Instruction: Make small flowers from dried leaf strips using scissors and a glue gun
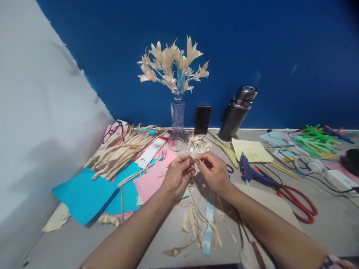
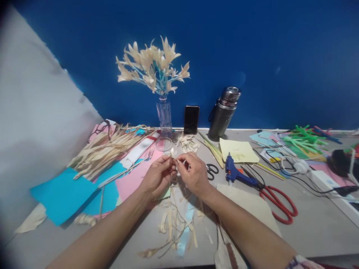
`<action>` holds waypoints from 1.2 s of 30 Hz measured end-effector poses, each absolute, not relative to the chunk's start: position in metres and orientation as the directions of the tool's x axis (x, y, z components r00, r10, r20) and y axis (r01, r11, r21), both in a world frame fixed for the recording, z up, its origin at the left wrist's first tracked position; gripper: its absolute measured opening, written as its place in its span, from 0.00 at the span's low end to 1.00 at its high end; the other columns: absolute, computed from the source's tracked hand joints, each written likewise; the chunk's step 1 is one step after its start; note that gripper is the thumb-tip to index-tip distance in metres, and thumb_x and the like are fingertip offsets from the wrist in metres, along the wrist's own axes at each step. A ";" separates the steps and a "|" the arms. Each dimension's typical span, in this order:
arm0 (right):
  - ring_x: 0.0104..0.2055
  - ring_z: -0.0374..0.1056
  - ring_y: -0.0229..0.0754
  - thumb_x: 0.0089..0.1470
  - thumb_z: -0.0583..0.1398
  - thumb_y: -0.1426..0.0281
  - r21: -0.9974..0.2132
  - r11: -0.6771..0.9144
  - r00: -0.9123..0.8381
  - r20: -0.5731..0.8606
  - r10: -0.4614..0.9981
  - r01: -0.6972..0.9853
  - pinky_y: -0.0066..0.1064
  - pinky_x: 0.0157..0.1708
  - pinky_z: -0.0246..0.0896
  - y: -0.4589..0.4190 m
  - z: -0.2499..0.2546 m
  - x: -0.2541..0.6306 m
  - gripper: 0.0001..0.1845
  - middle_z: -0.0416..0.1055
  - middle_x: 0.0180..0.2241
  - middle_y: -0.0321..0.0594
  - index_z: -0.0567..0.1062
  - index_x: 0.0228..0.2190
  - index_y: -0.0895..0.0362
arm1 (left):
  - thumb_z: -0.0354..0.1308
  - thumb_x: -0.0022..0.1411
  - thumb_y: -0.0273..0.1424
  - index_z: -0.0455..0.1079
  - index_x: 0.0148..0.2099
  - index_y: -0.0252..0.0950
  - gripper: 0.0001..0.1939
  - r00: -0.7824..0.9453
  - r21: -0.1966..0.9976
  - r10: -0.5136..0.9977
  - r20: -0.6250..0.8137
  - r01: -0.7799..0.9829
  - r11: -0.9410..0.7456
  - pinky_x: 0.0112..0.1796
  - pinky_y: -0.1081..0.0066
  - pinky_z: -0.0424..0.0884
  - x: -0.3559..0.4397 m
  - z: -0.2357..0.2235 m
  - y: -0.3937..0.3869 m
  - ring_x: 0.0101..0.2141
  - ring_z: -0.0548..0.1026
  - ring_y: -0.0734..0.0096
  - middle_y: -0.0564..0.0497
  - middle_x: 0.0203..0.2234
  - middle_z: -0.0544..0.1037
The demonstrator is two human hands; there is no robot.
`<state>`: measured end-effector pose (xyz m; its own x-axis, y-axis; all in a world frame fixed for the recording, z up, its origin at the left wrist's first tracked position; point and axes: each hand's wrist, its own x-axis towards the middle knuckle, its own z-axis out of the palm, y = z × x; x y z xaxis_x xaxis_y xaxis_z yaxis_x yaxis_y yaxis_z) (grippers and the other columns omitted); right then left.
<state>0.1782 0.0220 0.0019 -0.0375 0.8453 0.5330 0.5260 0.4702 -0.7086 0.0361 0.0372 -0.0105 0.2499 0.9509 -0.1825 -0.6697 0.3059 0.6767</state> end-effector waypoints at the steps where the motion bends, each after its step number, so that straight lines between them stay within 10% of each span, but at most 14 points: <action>1: 0.30 0.66 0.40 0.60 0.58 0.70 -0.700 0.486 -0.047 0.546 0.837 0.524 0.31 0.33 0.60 0.023 0.002 0.179 0.06 0.73 0.30 0.38 0.75 0.32 0.54 | 0.73 0.48 0.26 0.70 0.35 0.31 0.14 0.273 0.668 0.944 -0.186 -0.669 0.325 0.28 0.78 0.70 0.036 -0.010 0.037 0.25 0.72 0.79 0.52 0.26 0.75; 21: 0.29 0.66 0.39 0.58 0.60 0.71 -0.633 0.442 -0.039 0.546 0.837 0.635 0.31 0.31 0.58 0.024 0.006 0.183 0.06 0.74 0.29 0.38 0.75 0.29 0.54 | 0.70 0.53 0.35 0.74 0.34 0.33 0.12 0.193 0.914 0.979 -0.062 -0.383 0.134 0.23 0.78 0.64 0.036 -0.017 0.036 0.21 0.69 0.79 0.53 0.22 0.74; 36: 0.31 0.67 0.40 0.58 0.59 0.73 -0.677 0.494 -0.061 0.556 0.829 0.545 0.31 0.33 0.59 0.022 0.008 0.181 0.05 0.73 0.30 0.38 0.74 0.31 0.54 | 0.74 0.49 0.31 0.69 0.35 0.34 0.17 0.376 0.766 0.921 -0.103 -0.561 0.314 0.26 0.77 0.66 0.033 -0.016 0.039 0.22 0.71 0.78 0.54 0.24 0.75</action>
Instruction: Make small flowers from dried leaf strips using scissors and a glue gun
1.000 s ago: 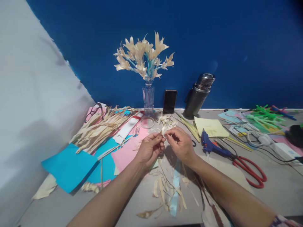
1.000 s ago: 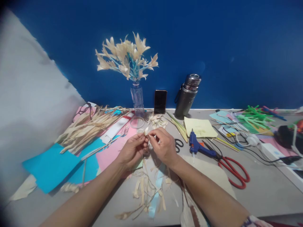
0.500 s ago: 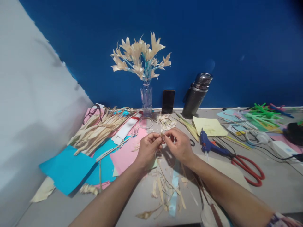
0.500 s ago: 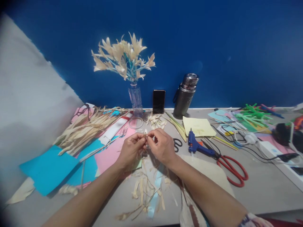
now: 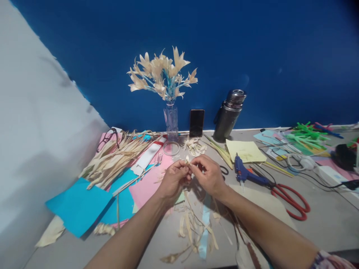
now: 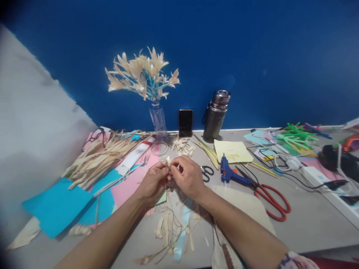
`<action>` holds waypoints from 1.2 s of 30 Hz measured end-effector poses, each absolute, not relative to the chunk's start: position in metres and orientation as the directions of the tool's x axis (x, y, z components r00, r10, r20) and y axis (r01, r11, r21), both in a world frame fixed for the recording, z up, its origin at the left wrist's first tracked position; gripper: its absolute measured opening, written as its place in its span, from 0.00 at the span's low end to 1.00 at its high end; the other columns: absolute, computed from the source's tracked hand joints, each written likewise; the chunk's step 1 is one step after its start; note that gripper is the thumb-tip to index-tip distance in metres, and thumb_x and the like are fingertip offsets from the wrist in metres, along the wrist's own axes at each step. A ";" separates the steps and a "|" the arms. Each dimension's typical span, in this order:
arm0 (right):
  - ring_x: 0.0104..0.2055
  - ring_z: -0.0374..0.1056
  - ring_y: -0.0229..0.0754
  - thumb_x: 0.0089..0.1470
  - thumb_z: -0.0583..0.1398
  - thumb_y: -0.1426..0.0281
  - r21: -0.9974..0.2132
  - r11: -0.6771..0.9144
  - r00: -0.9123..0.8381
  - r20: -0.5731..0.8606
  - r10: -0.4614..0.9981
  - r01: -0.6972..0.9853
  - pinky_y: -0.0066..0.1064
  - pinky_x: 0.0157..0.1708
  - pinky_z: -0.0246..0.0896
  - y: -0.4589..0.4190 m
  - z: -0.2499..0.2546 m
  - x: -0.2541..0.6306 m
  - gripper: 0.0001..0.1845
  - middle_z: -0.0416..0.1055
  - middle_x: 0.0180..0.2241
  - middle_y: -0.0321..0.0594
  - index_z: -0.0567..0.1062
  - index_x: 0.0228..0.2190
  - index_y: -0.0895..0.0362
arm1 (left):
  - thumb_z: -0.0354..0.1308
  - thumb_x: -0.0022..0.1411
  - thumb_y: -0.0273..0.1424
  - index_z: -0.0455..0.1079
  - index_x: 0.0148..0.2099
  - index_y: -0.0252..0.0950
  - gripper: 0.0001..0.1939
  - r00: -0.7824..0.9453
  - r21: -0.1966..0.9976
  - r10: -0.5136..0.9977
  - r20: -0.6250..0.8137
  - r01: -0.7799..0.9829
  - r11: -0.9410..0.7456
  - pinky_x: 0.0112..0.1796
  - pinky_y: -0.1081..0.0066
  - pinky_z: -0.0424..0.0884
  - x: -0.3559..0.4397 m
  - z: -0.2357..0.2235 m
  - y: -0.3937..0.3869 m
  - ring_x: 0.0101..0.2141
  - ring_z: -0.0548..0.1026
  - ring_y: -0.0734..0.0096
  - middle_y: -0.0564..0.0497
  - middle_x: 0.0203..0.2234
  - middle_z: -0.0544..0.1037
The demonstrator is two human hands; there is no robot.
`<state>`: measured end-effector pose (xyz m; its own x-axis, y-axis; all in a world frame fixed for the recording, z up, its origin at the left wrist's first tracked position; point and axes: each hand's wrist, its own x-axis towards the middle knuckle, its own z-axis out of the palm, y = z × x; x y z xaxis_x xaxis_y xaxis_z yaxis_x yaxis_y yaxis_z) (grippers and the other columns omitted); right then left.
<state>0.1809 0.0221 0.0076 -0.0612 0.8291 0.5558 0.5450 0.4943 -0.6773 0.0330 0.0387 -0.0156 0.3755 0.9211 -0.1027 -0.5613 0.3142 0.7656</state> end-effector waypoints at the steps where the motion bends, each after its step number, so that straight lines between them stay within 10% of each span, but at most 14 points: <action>1: 0.32 0.67 0.40 0.58 0.59 0.73 -0.679 0.497 -0.061 0.557 0.828 0.541 0.31 0.34 0.59 0.022 0.008 0.181 0.05 0.73 0.30 0.38 0.74 0.31 0.54 | 0.74 0.49 0.31 0.68 0.35 0.34 0.17 0.379 0.765 0.919 -0.112 -0.558 0.323 0.26 0.77 0.67 0.033 -0.015 0.039 0.22 0.71 0.78 0.54 0.24 0.75; 22: 0.27 0.65 0.37 0.58 0.60 0.69 -0.738 0.466 -0.015 0.527 0.850 0.488 0.29 0.31 0.60 0.022 0.001 0.180 0.04 0.72 0.28 0.36 0.74 0.31 0.56 | 0.71 0.53 0.33 0.63 0.30 0.34 0.18 0.497 0.725 0.865 -0.072 -0.569 0.388 0.29 0.74 0.66 0.017 -0.013 0.046 0.24 0.68 0.77 0.56 0.21 0.68; 36: 0.28 0.77 0.42 0.51 0.67 0.63 -0.976 0.086 -0.323 0.148 0.935 -0.199 0.33 0.30 0.74 0.020 0.008 0.175 0.11 0.74 0.30 0.38 0.76 0.36 0.56 | 0.72 0.50 0.38 0.71 0.28 0.31 0.17 0.689 0.856 0.718 -0.096 -0.311 0.413 0.29 0.71 0.67 0.001 -0.014 0.050 0.23 0.70 0.72 0.52 0.19 0.69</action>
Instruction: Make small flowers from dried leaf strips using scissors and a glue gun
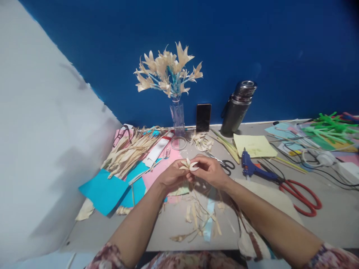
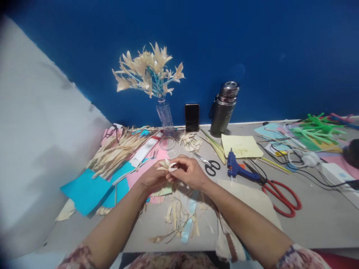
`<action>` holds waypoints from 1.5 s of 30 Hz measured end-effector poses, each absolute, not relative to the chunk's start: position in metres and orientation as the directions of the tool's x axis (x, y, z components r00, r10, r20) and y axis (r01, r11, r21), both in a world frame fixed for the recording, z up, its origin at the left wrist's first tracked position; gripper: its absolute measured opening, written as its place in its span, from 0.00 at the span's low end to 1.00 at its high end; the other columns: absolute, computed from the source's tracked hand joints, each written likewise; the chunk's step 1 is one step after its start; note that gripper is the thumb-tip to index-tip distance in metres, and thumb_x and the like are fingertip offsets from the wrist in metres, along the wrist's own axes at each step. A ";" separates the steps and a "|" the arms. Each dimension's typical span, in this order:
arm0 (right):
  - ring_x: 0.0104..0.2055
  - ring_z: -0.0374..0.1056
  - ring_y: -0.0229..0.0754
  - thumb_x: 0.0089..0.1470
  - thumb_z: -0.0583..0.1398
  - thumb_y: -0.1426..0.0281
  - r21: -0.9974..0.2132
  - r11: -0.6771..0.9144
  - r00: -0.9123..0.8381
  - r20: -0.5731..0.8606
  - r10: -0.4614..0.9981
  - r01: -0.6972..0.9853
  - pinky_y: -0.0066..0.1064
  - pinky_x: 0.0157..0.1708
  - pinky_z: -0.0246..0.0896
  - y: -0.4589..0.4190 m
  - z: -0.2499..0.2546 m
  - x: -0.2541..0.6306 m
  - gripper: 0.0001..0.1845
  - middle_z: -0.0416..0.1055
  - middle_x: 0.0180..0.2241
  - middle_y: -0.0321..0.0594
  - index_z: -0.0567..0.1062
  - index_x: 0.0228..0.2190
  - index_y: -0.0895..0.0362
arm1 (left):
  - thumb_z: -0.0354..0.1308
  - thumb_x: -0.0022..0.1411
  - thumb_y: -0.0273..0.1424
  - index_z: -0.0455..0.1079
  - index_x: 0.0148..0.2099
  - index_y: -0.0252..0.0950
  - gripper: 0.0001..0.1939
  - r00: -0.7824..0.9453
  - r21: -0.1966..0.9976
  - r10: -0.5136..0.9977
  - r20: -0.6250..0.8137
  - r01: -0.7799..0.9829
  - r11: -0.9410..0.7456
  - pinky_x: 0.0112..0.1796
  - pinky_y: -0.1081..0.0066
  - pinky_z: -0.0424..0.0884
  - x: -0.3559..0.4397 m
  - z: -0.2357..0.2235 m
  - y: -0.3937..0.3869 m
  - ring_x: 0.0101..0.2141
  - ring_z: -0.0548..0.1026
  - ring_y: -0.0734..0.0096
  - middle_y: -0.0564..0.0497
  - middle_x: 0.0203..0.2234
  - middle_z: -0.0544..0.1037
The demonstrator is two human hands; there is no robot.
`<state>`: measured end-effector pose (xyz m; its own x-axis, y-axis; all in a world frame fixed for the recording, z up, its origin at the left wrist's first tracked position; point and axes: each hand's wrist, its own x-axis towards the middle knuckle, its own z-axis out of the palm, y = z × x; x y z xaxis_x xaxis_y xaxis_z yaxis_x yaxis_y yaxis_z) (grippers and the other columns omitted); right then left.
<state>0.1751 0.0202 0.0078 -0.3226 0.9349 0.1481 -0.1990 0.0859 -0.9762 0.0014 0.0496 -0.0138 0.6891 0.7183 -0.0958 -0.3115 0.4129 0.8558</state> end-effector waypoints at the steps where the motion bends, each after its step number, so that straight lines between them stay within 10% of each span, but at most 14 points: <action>1: 0.27 0.77 0.42 0.51 0.68 0.63 -0.974 0.090 -0.319 0.154 0.935 -0.207 0.33 0.30 0.74 0.021 0.008 0.175 0.11 0.74 0.30 0.37 0.77 0.34 0.56 | 0.72 0.50 0.38 0.72 0.29 0.31 0.17 0.675 0.860 0.731 -0.098 -0.312 0.403 0.29 0.71 0.67 0.002 -0.014 0.050 0.23 0.70 0.72 0.52 0.19 0.70; 19: 0.27 0.69 0.38 0.49 0.69 0.61 -0.973 0.204 -0.132 0.218 0.967 -0.112 0.29 0.29 0.65 0.032 -0.001 0.181 0.13 0.73 0.27 0.36 0.77 0.30 0.57 | 0.71 0.49 0.27 0.74 0.32 0.32 0.09 0.391 0.863 0.913 -0.120 -0.413 0.290 0.30 0.72 0.70 0.022 0.001 0.036 0.23 0.71 0.75 0.52 0.20 0.75; 31: 0.26 0.69 0.37 0.45 0.71 0.60 -0.964 0.075 -0.201 0.129 0.971 -0.255 0.30 0.30 0.65 0.033 0.003 0.183 0.16 0.73 0.24 0.34 0.76 0.29 0.57 | 0.67 0.53 0.34 0.73 0.30 0.34 0.09 0.265 0.987 0.964 -0.014 -0.153 0.056 0.28 0.74 0.68 0.022 0.005 0.035 0.23 0.72 0.73 0.51 0.19 0.75; 45: 0.28 0.72 0.39 0.46 0.70 0.62 -0.978 0.103 -0.183 0.136 0.974 -0.179 0.29 0.29 0.66 0.038 -0.004 0.189 0.16 0.76 0.29 0.37 0.77 0.36 0.57 | 0.68 0.50 0.30 0.71 0.29 0.34 0.08 0.223 0.953 0.967 -0.125 -0.244 0.180 0.27 0.73 0.70 0.025 0.003 0.034 0.20 0.71 0.74 0.54 0.18 0.74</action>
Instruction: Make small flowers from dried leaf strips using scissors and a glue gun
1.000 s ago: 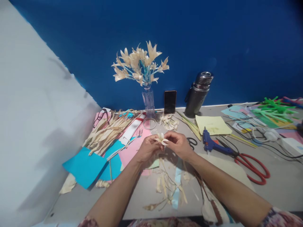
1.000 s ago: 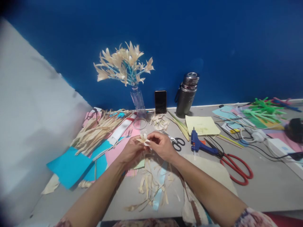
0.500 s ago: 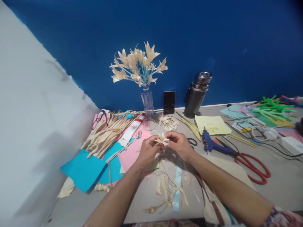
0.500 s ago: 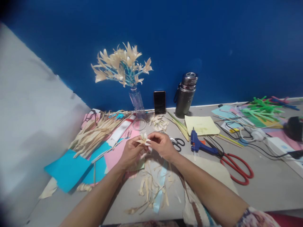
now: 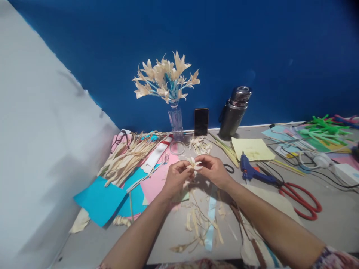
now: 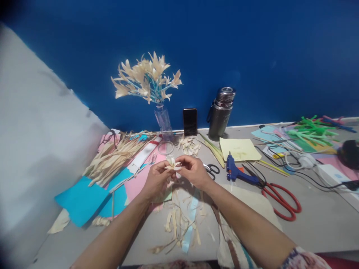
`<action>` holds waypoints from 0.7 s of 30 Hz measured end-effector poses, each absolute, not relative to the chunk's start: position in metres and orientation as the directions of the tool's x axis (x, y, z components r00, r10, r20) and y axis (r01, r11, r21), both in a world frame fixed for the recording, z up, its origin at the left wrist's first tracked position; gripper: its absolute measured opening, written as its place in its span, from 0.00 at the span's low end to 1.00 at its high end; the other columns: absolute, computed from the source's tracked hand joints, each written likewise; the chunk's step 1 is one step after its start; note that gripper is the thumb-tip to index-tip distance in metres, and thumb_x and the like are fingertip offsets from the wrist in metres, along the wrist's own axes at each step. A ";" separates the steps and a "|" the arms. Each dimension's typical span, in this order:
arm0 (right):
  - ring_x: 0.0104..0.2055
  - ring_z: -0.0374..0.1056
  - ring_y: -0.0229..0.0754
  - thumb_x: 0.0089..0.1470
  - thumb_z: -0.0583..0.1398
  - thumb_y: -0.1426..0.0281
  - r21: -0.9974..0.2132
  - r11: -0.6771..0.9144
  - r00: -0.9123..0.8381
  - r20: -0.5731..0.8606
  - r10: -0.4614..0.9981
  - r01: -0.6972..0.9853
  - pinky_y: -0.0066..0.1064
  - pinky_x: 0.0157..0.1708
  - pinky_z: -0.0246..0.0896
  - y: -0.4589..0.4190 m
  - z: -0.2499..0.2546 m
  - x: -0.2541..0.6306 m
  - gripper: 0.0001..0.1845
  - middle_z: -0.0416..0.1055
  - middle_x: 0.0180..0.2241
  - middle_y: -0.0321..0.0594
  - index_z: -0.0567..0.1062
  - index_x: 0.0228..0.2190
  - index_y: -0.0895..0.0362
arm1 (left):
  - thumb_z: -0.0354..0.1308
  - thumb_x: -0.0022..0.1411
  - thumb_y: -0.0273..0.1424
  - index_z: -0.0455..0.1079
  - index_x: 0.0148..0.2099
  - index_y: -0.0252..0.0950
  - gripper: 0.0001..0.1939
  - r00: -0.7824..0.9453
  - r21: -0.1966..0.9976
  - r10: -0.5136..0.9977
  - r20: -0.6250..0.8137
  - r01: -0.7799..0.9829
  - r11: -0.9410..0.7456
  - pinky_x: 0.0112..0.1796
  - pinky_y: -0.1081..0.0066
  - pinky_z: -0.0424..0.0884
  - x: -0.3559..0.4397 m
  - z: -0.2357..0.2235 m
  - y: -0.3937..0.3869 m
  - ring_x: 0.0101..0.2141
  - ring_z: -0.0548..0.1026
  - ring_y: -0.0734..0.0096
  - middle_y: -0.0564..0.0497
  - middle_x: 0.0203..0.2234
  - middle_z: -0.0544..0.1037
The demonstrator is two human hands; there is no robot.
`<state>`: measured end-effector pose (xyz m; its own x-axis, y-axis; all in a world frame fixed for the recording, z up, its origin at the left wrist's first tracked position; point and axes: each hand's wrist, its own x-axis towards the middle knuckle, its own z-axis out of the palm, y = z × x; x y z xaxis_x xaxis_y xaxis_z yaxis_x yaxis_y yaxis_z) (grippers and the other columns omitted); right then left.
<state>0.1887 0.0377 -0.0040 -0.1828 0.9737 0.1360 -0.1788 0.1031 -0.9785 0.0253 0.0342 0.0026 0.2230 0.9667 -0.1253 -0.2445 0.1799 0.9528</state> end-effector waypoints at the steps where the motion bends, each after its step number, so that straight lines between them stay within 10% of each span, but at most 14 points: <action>1: 0.29 0.72 0.39 0.47 0.70 0.63 -0.980 0.109 -0.192 0.141 0.971 -0.168 0.29 0.29 0.66 0.038 -0.004 0.189 0.16 0.76 0.30 0.37 0.77 0.37 0.57 | 0.68 0.49 0.29 0.71 0.29 0.34 0.08 0.229 0.942 0.962 -0.145 -0.267 0.205 0.27 0.73 0.70 0.026 0.004 0.034 0.20 0.71 0.74 0.54 0.18 0.74; 15: 0.25 0.64 0.37 0.53 0.64 0.67 -0.952 0.261 -0.065 0.253 0.965 0.160 0.28 0.26 0.59 0.036 0.001 0.189 0.06 0.71 0.25 0.34 0.77 0.32 0.56 | 0.68 0.48 0.33 0.67 0.31 0.36 0.12 0.108 0.934 0.981 -0.163 -0.303 0.188 0.21 0.76 0.65 0.033 0.015 0.032 0.19 0.66 0.77 0.57 0.18 0.71; 21: 0.28 0.65 0.39 0.57 0.61 0.70 -0.799 0.474 0.056 0.529 0.847 0.371 0.30 0.29 0.60 0.029 0.010 0.192 0.03 0.72 0.29 0.38 0.75 0.31 0.55 | 0.66 0.49 0.32 0.66 0.29 0.36 0.10 -0.045 0.955 0.994 -0.100 -0.283 0.083 0.22 0.78 0.64 0.038 0.019 0.033 0.21 0.65 0.78 0.58 0.19 0.68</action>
<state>0.1915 0.0293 0.0103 0.0563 0.8466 0.5292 0.3705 0.4745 -0.7985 0.0380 0.0331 0.0186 -0.0451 0.9940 -0.1000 -0.2834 0.0832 0.9554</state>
